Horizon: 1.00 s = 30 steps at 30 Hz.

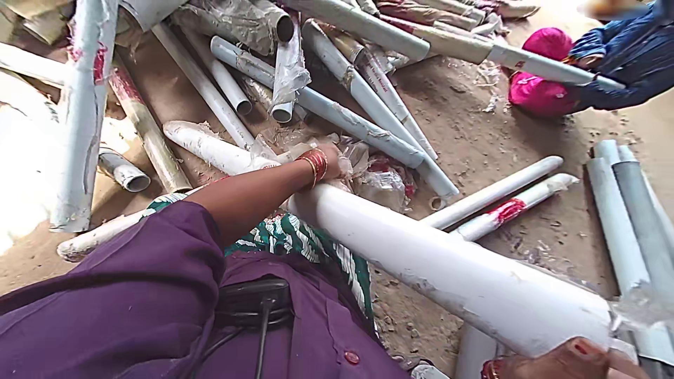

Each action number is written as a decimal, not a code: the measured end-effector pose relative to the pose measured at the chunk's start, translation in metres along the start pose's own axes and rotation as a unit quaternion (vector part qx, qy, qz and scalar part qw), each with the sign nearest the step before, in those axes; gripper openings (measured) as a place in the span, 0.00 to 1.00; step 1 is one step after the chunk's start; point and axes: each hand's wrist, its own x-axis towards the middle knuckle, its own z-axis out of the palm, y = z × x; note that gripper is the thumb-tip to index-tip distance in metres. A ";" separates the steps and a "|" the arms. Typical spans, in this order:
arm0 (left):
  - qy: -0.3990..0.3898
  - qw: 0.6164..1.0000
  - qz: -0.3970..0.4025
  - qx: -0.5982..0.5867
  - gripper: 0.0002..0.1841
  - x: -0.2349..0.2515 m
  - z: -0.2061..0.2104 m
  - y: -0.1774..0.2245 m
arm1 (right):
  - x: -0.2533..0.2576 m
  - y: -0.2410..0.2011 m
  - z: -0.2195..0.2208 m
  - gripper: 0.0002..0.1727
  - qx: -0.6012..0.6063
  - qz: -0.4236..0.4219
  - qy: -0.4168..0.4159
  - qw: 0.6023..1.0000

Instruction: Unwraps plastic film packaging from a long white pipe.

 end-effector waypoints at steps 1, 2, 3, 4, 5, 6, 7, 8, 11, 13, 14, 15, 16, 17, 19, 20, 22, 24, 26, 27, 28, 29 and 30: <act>-0.019 0.999 -0.013 0.027 0.36 0.004 0.002 0.000 | 0.002 0.000 0.000 0.20 0.010 -0.005 -0.001 1.000; -0.038 0.997 -0.021 0.066 0.35 0.008 0.002 0.000 | 0.005 -0.002 -0.001 0.20 0.013 -0.005 -0.003 1.000; -0.056 0.993 -0.019 0.101 0.35 0.012 0.002 0.000 | 0.010 -0.004 -0.001 0.20 0.008 -0.004 -0.010 1.000; -0.071 0.988 -0.011 0.134 0.35 0.016 0.002 0.000 | 0.015 -0.006 -0.002 0.21 0.001 -0.004 -0.018 1.000; -0.086 0.985 -0.003 0.152 0.37 0.020 0.001 -0.003 | 0.020 -0.008 0.000 0.22 -0.016 0.000 -0.025 1.000; -0.095 0.984 0.005 0.151 0.41 0.024 0.000 -0.007 | 0.026 -0.011 0.001 0.23 -0.037 0.012 -0.036 0.999; -0.078 0.990 0.018 0.118 0.44 0.025 0.000 -0.013 | 0.033 -0.011 0.002 0.24 -0.052 0.030 -0.054 0.997; -0.045 0.997 0.029 0.051 0.47 0.024 -0.004 -0.017 | 0.041 -0.010 0.003 0.25 -0.050 0.064 -0.080 0.993; 0.168 0.965 0.056 -0.192 0.34 0.011 -0.019 -0.031 | 0.060 0.000 0.009 0.25 -0.024 0.188 -0.181 0.965; 0.308 0.921 0.041 -0.237 0.20 -0.013 -0.024 -0.041 | 0.072 0.013 0.016 0.26 -0.026 0.232 -0.239 0.943; 0.344 0.901 0.042 -0.261 0.18 -0.026 -0.019 -0.050 | 0.078 0.018 0.019 0.27 -0.032 0.244 -0.261 0.934; 0.346 0.889 0.039 -0.298 0.16 -0.039 -0.010 -0.060 | 0.086 0.020 0.022 0.27 -0.045 0.245 -0.279 0.927; 0.305 0.886 0.024 -0.348 0.15 -0.054 0.002 -0.068 | 0.094 0.020 0.025 0.28 -0.053 0.251 -0.294 0.921; 0.214 0.886 0.000 -0.412 0.15 -0.069 0.016 -0.072 | 0.105 0.016 0.027 0.28 -0.060 0.261 -0.307 0.913; -0.038 0.859 -0.035 -0.509 0.20 -0.085 0.052 -0.086 | 0.125 0.007 0.031 0.28 -0.088 0.264 -0.323 0.905; -0.118 0.825 -0.007 -0.552 0.27 -0.083 0.072 -0.093 | 0.136 0.002 0.034 0.28 -0.096 0.261 -0.319 0.906; -0.129 0.732 0.056 -0.667 0.40 -0.069 0.114 -0.092 | 0.159 -0.010 0.039 0.29 -0.109 0.238 -0.314 0.913; -0.055 0.586 0.016 -0.808 0.52 -0.048 0.133 -0.075 | 0.183 -0.027 0.043 0.30 -0.114 0.223 -0.310 0.917; 0.044 0.474 -0.069 -0.877 0.50 -0.024 0.128 -0.057 | 0.205 -0.039 0.046 0.31 -0.123 0.211 -0.301 0.922; 0.075 0.439 -0.095 -0.890 0.45 -0.014 0.123 -0.051 | 0.214 -0.044 0.046 0.32 -0.128 0.206 -0.297 0.923; 0.087 0.419 -0.096 -0.899 0.43 -0.008 0.118 -0.047 | 0.222 -0.049 0.046 0.33 -0.133 0.204 -0.294 0.924; 0.090 0.409 -0.075 -0.905 0.45 -0.002 0.111 -0.046 | 0.228 -0.055 0.045 0.33 -0.140 0.203 -0.294 0.923; 0.095 0.401 -0.038 -0.910 0.44 0.001 0.102 -0.045 | 0.231 -0.060 0.044 0.33 -0.148 0.202 -0.292 0.923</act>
